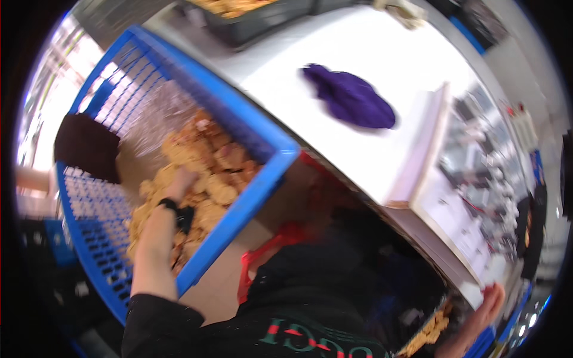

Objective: Inspecting and testing yellow plastic industrial components by placing them on a test fixture and sorting them into trays.

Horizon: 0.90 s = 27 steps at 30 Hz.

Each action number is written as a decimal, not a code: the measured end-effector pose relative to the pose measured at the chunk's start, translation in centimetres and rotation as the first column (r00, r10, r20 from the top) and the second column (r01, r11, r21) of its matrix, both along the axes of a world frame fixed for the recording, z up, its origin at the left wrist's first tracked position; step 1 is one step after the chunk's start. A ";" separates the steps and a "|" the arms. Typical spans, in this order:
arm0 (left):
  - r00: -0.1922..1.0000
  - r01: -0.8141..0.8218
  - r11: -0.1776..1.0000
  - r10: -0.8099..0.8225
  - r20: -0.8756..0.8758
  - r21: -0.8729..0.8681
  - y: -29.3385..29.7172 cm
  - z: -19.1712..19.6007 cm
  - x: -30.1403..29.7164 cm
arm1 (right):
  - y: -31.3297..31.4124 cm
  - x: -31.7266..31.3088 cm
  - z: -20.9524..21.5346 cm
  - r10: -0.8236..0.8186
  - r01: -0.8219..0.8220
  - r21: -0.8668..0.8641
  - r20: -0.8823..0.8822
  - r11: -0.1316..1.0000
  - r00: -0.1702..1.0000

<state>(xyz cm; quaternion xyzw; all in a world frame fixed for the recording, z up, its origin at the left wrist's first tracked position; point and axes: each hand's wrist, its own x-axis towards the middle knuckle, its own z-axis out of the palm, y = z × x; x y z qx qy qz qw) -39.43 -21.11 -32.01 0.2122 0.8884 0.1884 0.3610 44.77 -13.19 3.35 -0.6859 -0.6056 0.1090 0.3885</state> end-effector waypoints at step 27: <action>0.314 -0.302 0.671 -0.601 0.735 0.677 24.2 35.1 31.2 | 11.7 -25.4 -2.7 0.625 -0.555 0.326 -0.584 0.765 0.518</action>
